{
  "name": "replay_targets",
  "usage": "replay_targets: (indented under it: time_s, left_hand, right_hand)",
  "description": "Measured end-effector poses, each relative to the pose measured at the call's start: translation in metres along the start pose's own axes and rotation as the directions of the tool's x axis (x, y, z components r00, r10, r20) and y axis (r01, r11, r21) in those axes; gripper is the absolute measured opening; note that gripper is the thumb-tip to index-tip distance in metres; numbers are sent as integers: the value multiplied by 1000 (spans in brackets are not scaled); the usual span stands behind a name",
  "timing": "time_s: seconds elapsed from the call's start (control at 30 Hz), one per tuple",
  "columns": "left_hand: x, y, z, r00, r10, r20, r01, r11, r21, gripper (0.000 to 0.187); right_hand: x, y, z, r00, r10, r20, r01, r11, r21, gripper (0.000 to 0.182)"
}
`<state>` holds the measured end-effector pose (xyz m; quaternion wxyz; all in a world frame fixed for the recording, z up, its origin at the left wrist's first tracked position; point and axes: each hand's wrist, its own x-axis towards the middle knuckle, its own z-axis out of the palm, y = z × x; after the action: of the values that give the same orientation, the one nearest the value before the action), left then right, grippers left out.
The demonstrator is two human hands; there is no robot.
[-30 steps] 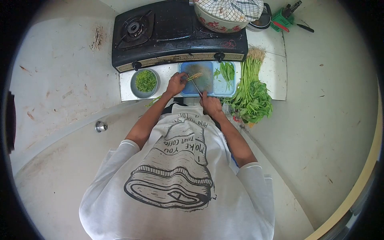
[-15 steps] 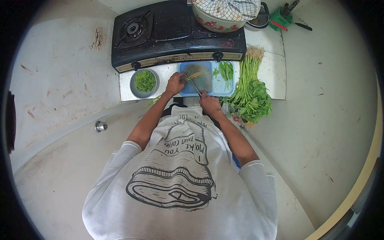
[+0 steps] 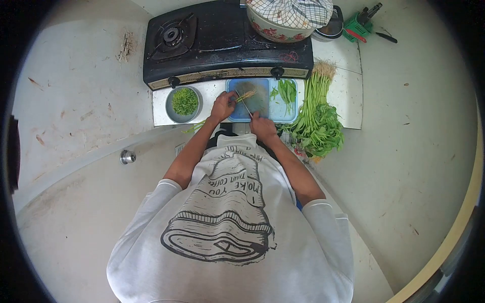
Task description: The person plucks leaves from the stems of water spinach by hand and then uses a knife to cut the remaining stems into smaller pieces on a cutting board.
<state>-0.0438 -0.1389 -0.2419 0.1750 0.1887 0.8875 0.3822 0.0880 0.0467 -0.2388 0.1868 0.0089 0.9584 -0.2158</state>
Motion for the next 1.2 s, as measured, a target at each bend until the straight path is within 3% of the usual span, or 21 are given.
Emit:
replay_targets:
  time_s: [0.13,0.33,0.53,0.83,1.13,1.2]
  left_hand:
    - [2,2,-3,999,-32,24,33,999,-23,25]
    - [2,1,-1,1000,-19,15,18,1000,12,25]
    - [3,1,-3,1000,-16,17,15,1000,9,26]
    - [1,4,-4,999,-15,32,15,1000,21,24]
    - [1,6,-3,999,-30,42,28,999,40,25]
    - [-1,8,-5,998,-37,50,34,998,49,25]
  right_hand:
    - [8,-1,2,1000,0,-31,0,1000,-12,36]
    - [-12,-5,-18,996,45,76,-46,999,18,32]
    - [11,-2,2,999,-2,-33,2,1000,3,35]
    - [-12,-2,-13,996,39,81,-41,999,21,33]
    - [-5,1,-1,1000,-1,-27,1,1000,15,37]
    - [-18,5,-6,999,3,47,-3,1000,-11,37]
